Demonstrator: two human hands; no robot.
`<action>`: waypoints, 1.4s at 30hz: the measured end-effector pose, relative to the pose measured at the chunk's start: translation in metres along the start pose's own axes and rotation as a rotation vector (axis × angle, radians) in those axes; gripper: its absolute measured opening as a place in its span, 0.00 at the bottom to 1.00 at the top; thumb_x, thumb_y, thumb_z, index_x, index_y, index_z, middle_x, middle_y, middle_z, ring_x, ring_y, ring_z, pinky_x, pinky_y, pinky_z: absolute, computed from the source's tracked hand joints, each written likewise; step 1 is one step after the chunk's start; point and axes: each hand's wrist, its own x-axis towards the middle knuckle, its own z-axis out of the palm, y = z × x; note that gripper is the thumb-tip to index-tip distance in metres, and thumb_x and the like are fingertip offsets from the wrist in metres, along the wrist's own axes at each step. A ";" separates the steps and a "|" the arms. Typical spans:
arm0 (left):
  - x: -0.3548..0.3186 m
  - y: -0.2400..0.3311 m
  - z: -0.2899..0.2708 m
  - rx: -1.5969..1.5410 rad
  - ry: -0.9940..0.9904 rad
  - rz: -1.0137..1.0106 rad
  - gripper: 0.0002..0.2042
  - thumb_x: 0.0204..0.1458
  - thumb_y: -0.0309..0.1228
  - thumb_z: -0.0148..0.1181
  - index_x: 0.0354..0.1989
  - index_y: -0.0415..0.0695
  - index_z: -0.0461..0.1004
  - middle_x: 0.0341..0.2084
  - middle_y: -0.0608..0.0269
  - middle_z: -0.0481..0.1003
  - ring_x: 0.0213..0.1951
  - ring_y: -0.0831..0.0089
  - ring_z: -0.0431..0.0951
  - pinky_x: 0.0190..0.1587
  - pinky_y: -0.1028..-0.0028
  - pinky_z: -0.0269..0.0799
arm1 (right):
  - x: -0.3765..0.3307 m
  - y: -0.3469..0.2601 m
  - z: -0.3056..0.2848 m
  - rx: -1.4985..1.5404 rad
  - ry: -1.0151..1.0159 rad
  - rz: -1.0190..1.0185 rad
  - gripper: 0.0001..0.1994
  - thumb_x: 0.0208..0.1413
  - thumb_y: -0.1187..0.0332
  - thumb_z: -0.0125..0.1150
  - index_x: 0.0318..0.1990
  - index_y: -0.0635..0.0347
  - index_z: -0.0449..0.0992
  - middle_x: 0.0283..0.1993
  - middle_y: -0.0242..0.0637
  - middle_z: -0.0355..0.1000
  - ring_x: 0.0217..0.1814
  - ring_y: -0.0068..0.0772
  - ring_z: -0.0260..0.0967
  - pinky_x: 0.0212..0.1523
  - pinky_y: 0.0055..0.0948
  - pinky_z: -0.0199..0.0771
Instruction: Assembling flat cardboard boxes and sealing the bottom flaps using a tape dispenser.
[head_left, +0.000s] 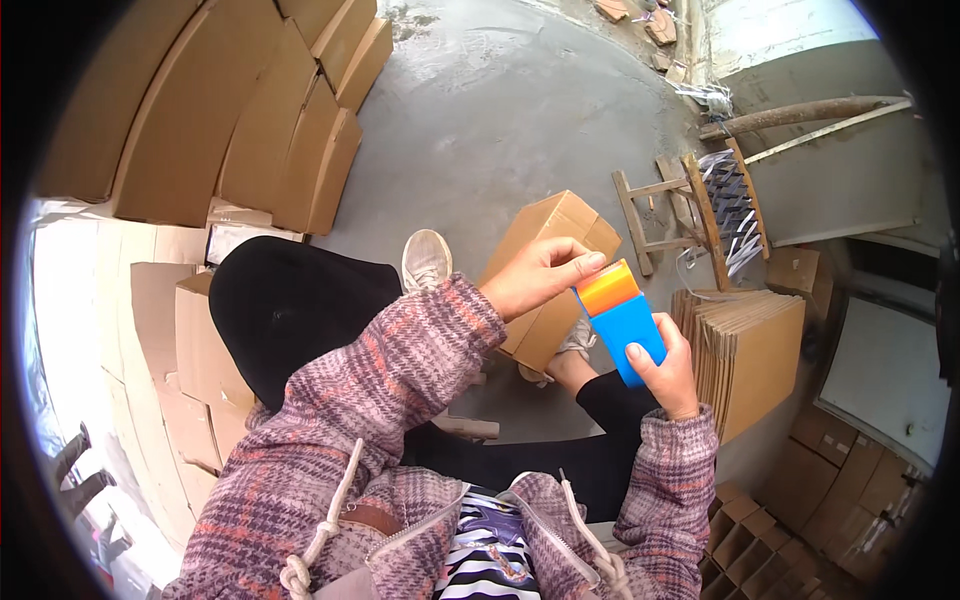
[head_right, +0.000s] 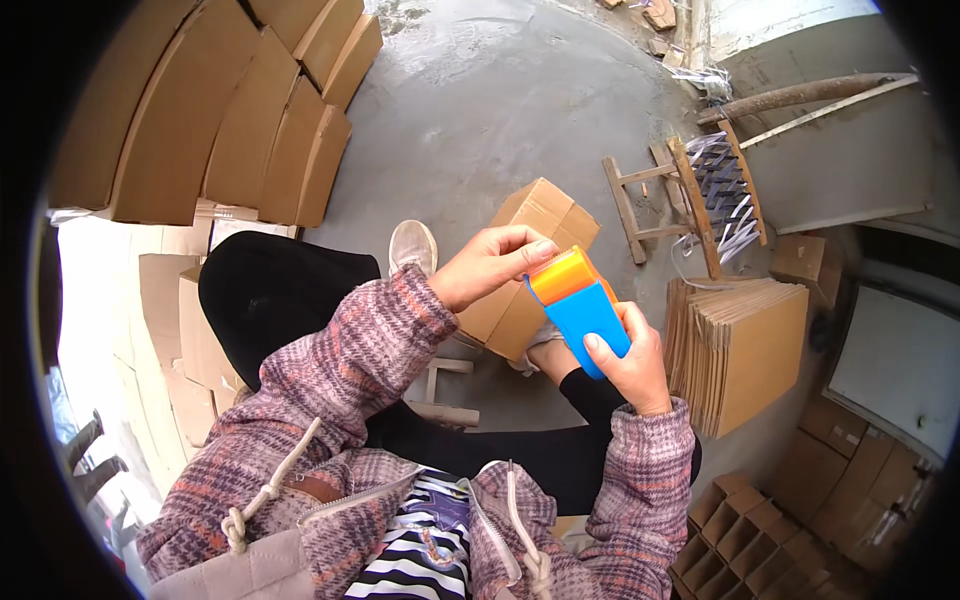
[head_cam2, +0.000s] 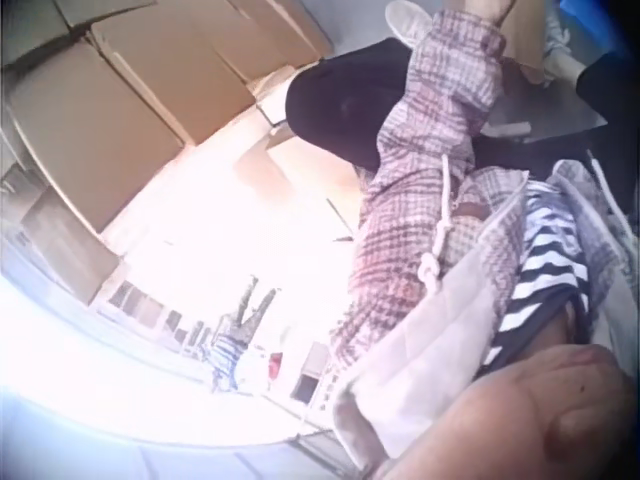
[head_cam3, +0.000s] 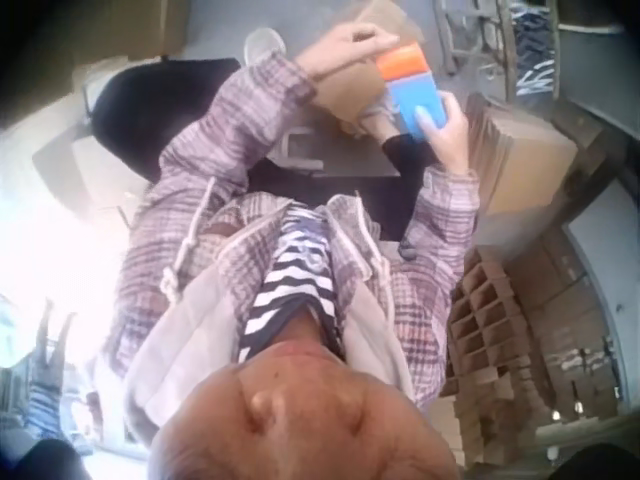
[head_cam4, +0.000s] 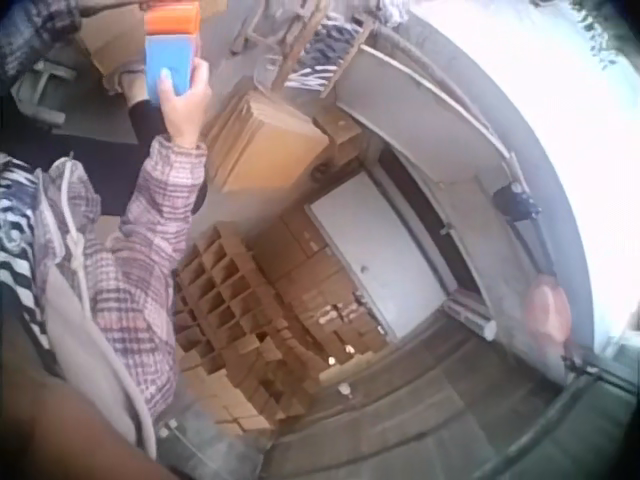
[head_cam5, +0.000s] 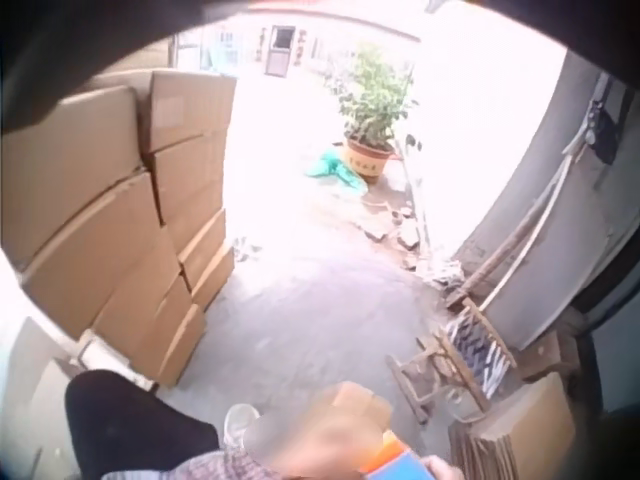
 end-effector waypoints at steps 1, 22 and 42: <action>-0.009 0.001 -0.004 -0.008 0.014 0.001 0.15 0.58 0.45 0.52 0.35 0.44 0.73 0.27 0.74 0.70 0.31 0.86 0.67 0.34 0.81 0.64 | -0.002 -0.007 0.005 0.004 -0.024 0.002 0.25 0.46 0.50 0.63 0.39 0.66 0.69 0.31 0.37 0.71 0.33 0.24 0.68 0.35 0.26 0.69; -0.039 -0.098 -0.076 0.136 0.585 0.053 0.11 0.53 0.35 0.59 0.26 0.38 0.73 0.18 0.66 0.73 0.24 0.82 0.70 0.28 0.77 0.66 | 0.042 -0.024 0.046 -0.233 -0.395 0.138 0.25 0.49 0.49 0.60 0.33 0.69 0.71 0.26 0.40 0.69 0.29 0.24 0.66 0.31 0.28 0.69; -0.024 -0.174 -0.065 0.359 0.673 0.045 0.11 0.50 0.37 0.59 0.30 0.42 0.75 0.25 0.52 0.76 0.29 0.53 0.75 0.34 0.62 0.70 | 0.059 -0.016 0.056 -0.333 -0.438 0.303 0.29 0.46 0.46 0.59 0.34 0.73 0.73 0.28 0.48 0.73 0.30 0.34 0.73 0.33 0.32 0.71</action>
